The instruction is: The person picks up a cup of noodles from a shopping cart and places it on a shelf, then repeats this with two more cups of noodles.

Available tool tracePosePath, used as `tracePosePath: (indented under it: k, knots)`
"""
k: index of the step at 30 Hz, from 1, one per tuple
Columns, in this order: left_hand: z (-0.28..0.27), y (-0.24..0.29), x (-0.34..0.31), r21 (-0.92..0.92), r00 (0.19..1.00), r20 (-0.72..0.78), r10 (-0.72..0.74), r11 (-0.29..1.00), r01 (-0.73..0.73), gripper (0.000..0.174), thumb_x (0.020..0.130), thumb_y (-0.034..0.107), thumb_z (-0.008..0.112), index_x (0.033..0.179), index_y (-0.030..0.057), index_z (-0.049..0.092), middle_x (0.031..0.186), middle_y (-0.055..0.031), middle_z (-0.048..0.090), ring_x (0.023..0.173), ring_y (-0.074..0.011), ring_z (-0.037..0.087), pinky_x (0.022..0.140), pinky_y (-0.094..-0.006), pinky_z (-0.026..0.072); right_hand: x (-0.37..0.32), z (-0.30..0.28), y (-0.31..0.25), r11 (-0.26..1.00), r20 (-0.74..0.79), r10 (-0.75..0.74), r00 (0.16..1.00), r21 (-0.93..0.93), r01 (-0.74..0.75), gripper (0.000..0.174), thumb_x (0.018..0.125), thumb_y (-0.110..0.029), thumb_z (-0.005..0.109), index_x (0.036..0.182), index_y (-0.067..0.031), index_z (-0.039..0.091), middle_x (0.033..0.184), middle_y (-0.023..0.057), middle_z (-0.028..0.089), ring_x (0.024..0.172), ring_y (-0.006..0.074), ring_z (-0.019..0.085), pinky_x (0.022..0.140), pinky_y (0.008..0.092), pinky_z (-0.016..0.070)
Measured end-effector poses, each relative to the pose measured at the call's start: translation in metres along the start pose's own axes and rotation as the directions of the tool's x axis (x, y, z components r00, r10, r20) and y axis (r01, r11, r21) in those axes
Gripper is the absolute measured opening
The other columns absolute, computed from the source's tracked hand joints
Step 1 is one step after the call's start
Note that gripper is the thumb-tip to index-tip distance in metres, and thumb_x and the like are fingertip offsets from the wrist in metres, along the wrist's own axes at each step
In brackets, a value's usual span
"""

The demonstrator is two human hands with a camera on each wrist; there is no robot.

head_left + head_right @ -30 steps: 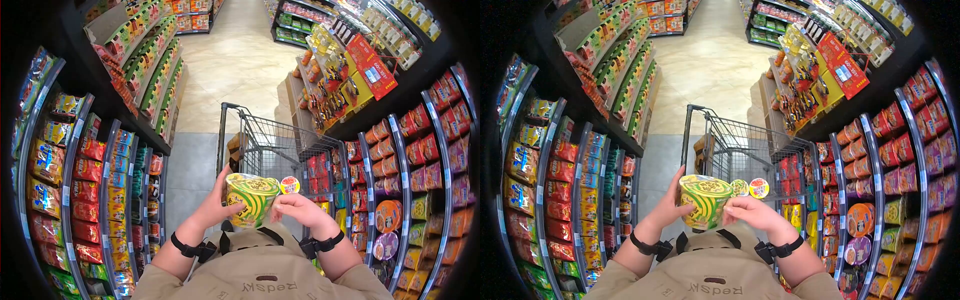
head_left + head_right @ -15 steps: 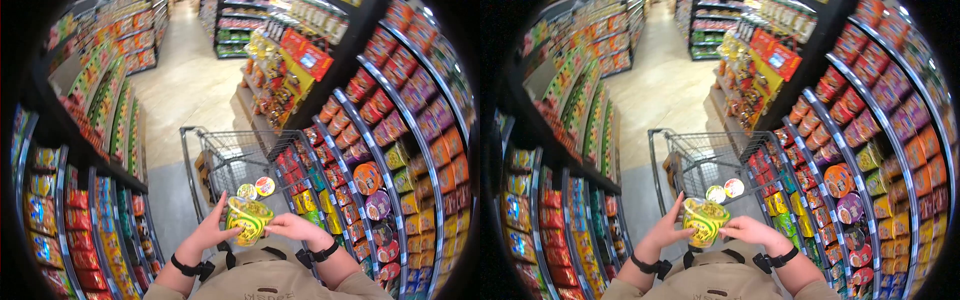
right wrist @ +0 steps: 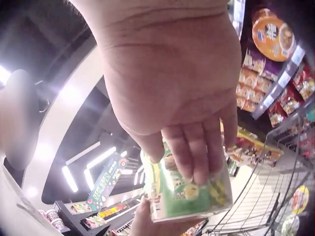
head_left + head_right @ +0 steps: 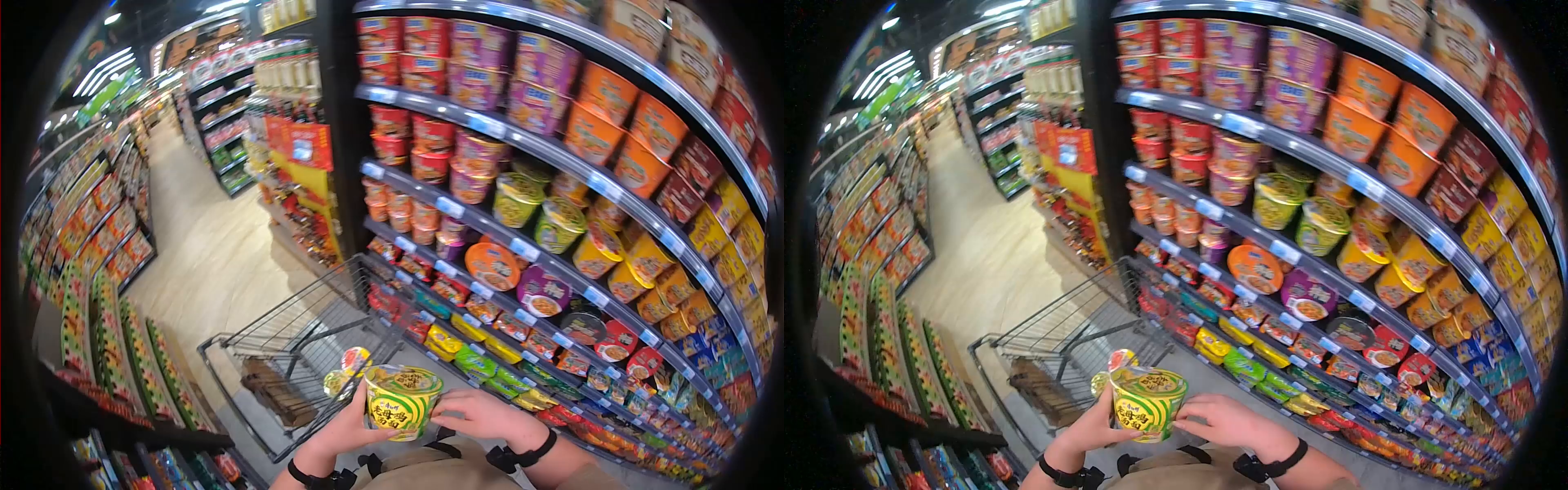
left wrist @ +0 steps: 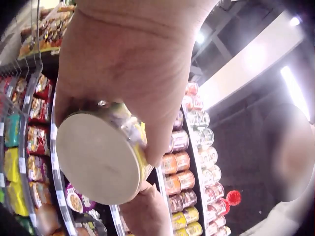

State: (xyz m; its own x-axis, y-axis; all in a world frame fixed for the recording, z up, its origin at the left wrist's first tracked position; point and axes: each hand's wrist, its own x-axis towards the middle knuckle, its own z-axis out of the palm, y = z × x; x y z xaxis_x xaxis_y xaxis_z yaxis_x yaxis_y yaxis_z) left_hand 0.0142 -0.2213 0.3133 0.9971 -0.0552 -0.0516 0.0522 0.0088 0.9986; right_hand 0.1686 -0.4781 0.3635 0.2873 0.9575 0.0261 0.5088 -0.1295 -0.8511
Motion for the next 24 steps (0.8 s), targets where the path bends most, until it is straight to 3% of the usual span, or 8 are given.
tracePosePath:
  k: [3, 6, 8, 11, 12, 19, 23, 24]
  knots:
    - [0.039, 0.009, 0.061, 0.03, 0.999, 0.035, 0.036, 0.999, -0.037, 0.122, 0.079, 0.02, 0.088, 0.16, -0.0062, 0.002, 0.157, -0.0184, 0.036, 0.145, -0.0246, 0.038, 0.12, -0.0363, 0.0314, -0.051, -0.044, 0.004, 0.994, -0.046, 0.09, 0.995, -0.058, -0.092, 0.026, 0.097, -0.017, 0.07, 0.121, -0.0071, 0.067, 0.113, 0.013, 0.067, 0.108, 0.031, 0.066, 0.093, 0.0403, 0.0525]
    - [0.078, 0.019, 0.117, -0.198, 0.994, -0.028, 0.101, 0.975, -0.105, 0.119, 0.079, 0.015, 0.088, 0.161, -0.0023, 0.005, 0.156, -0.0167, 0.037, 0.144, -0.0246, 0.039, 0.119, -0.0385, 0.0337, -0.093, -0.078, 0.02, 0.997, -0.245, 0.062, 0.968, -0.024, -0.07, 0.035, 0.1, -0.017, 0.066, 0.133, -0.0056, 0.06, 0.133, 0.0144, 0.058, 0.12, 0.0295, 0.061, 0.103, 0.0397, 0.0489]
    - [0.103, 0.032, 0.153, -0.236, 0.992, 0.004, 0.127, 0.964, -0.122, 0.118, 0.079, 0.016, 0.088, 0.161, -0.001, 0.006, 0.156, -0.0161, 0.037, 0.144, -0.0247, 0.04, 0.119, -0.0393, 0.0341, -0.121, -0.092, 0.039, 0.885, -0.343, 0.147, 0.928, 0.465, 0.032, 0.047, 0.101, -0.01, 0.063, 0.145, -0.0021, 0.048, 0.151, 0.0156, 0.047, 0.138, 0.0282, 0.051, 0.117, 0.0407, 0.0397]
    - [0.138, 0.043, 0.2, -0.273, 0.986, 0.014, 0.166, 0.949, -0.156, 0.115, 0.078, 0.019, 0.089, 0.161, 0.0013, 0.011, 0.156, -0.015, 0.037, 0.144, -0.0254, 0.041, 0.119, -0.0411, 0.0355, -0.151, -0.124, 0.044, 0.738, -0.36, 0.238, 0.902, 0.671, 0.073, 0.058, 0.101, -0.004, 0.06, 0.154, 0.0001, 0.036, 0.159, 0.0165, 0.039, 0.148, 0.0271, 0.041, 0.122, 0.0429, 0.0333]
    - [0.149, 0.046, 0.214, -0.276, 0.982, 0.02, 0.186, 0.945, -0.173, 0.115, 0.078, 0.02, 0.09, 0.16, 0.0014, 0.012, 0.155, -0.0152, 0.038, 0.144, -0.0256, 0.041, 0.119, -0.0411, 0.0359, -0.159, -0.132, 0.054, 0.774, -0.371, 0.187, 0.91, 0.626, 0.097, 0.065, 0.101, -0.002, 0.059, 0.158, 0.0002, 0.028, 0.162, 0.0164, 0.035, 0.151, 0.0277, 0.036, 0.123, 0.0433, 0.0325]
    - [0.195, 0.043, 0.274, -0.288, 0.976, 0.069, 0.206, 0.941, -0.178, 0.115, 0.078, 0.019, 0.089, 0.161, 0.0012, 0.011, 0.155, -0.0155, 0.038, 0.145, -0.0251, 0.04, 0.119, -0.0408, 0.0351, -0.185, -0.175, 0.086, 0.828, -0.451, 0.144, 0.881, 0.542, 0.142, 0.072, 0.097, 0.005, 0.056, 0.16, 0.0021, 0.021, 0.167, 0.0195, 0.026, 0.155, 0.0304, 0.027, 0.127, 0.0466, 0.0224]
    - [0.187, 0.047, 0.296, -0.137, 0.98, 0.133, 0.148, 0.982, -0.13, 0.113, 0.078, 0.02, 0.089, 0.16, -0.0009, 0.014, 0.156, -0.0186, 0.036, 0.146, -0.0285, 0.037, 0.121, -0.0433, 0.0307, -0.181, -0.197, 0.102, 0.827, -0.412, 0.182, 0.893, 0.555, 0.087, 0.08, 0.095, 0.006, 0.059, 0.162, 0.0022, 0.016, 0.169, 0.0188, 0.021, 0.157, 0.029, 0.022, 0.127, 0.047, 0.0193]
    - [0.18, 0.052, 0.303, 0.093, 0.97, 0.129, 0.207, 0.971, -0.22, 0.111, 0.076, 0.02, 0.09, 0.158, -0.0009, 0.018, 0.153, -0.02, 0.037, 0.145, -0.0317, 0.037, 0.12, -0.0444, 0.0315, -0.175, -0.202, 0.107, 0.83, -0.414, 0.176, 0.893, 0.55, 0.091, 0.082, 0.094, 0.006, 0.06, 0.162, 0.0023, 0.014, 0.17, 0.0184, 0.019, 0.157, 0.0286, 0.021, 0.127, 0.0472, 0.0186]
